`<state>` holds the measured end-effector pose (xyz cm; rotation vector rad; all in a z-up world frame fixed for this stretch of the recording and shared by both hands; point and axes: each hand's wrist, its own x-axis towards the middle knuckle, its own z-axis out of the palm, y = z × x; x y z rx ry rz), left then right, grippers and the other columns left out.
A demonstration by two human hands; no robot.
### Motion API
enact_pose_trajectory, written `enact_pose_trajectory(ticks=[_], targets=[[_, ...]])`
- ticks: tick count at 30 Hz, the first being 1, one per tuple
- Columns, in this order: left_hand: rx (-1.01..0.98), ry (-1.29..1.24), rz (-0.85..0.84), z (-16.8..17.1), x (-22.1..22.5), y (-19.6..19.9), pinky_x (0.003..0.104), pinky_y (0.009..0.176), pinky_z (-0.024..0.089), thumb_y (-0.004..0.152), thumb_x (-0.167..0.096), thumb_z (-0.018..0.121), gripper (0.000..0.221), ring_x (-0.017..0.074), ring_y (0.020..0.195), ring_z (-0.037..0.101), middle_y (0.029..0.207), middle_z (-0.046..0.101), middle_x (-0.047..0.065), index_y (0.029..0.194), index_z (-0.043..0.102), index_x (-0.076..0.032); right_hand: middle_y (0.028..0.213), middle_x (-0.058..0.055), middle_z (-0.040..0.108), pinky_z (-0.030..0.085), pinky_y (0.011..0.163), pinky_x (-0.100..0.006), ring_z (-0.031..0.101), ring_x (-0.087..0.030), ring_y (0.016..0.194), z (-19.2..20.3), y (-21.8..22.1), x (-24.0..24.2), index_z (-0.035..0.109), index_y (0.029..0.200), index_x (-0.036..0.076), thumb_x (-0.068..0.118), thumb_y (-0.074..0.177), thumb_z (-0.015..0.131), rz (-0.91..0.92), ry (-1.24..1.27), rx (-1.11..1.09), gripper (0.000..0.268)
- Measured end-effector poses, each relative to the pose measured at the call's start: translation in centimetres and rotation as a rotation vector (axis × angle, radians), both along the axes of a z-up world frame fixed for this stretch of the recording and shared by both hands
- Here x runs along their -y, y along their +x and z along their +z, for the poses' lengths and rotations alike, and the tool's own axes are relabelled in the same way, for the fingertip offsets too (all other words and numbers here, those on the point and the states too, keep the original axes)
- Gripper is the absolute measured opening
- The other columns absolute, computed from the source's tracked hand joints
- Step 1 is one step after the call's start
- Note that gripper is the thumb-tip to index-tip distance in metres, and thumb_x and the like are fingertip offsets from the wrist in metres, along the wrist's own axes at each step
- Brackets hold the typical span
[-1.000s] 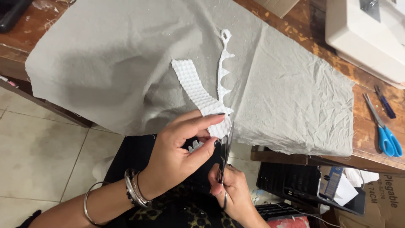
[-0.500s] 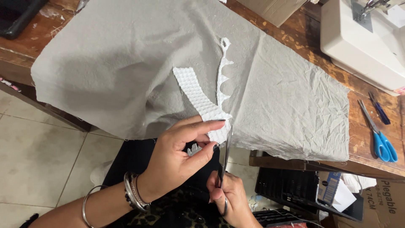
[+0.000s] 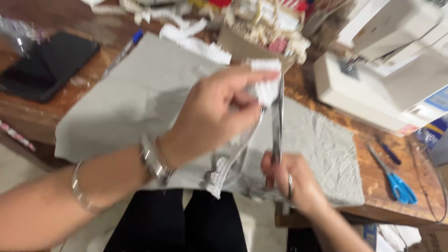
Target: Trimming the edges of a white lace strip with scissors on a workbench.
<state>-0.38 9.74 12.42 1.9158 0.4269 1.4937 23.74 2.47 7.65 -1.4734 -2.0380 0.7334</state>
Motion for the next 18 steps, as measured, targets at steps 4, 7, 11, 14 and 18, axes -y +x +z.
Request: enact_pose_trajectory(ticks=[4,7,11,14,18], targets=[[0.046,-0.061,-0.065,3.9,-7.4,3.1,0.013,0.044,0.040,0.095,0.004,0.067,0.040,-0.0001,0.050,0.042,0.073,0.066,-0.004,0.134,0.066,-0.005,0.055,-0.003,0.055,0.042,0.063,-0.031,0.053,-0.016,0.053,4.6,0.1,-7.9,0.042,0.060,0.012,0.063,0.100,0.016,0.081,0.189,0.083,0.069],[0.172,-0.036,-0.026,3.1,-12.4,5.3,0.023,0.082,0.070,0.089,-0.001,0.074,0.039,0.0153,0.103,0.077,0.129,0.072,0.013,0.127,0.066,-0.007,0.057,-0.003,0.049,0.039,0.060,-0.028,0.052,-0.013,0.056,2.9,1.9,-13.5,0.037,0.065,0.014,0.068,0.096,0.030,0.057,0.197,-0.046,0.062],[0.447,-0.128,-0.151,-0.7,-17.2,6.9,0.021,0.070,0.063,0.091,0.001,0.073,0.038,0.0120,0.086,0.075,0.103,0.074,0.008,0.128,0.068,-0.002,0.051,-0.005,0.064,0.044,0.056,-0.031,0.055,-0.019,0.050,-0.5,2.6,-17.6,0.066,0.065,0.012,0.046,0.104,0.050,0.003,0.193,-0.126,0.055],[0.447,-0.195,-0.133,-2.8,-17.5,6.4,0.017,0.065,0.061,0.092,-0.002,0.074,0.038,0.0070,0.078,0.073,0.096,0.076,0.006,0.129,0.068,-0.003,0.050,-0.004,0.065,0.043,0.052,-0.029,0.053,-0.019,0.047,-1.5,2.6,-17.4,0.066,0.065,0.014,0.048,0.107,0.043,0.020,0.162,-0.080,0.059],[0.372,-0.161,-0.102,-3.3,-16.5,5.8,0.023,0.067,0.064,0.090,0.008,0.071,0.034,0.0124,0.074,0.074,0.112,0.074,0.019,0.123,0.070,-0.002,0.050,-0.006,0.066,0.043,0.050,-0.032,0.052,-0.025,0.045,-1.8,2.9,-16.9,0.067,0.068,0.015,0.047,0.105,0.046,0.051,0.165,0.006,0.053]])
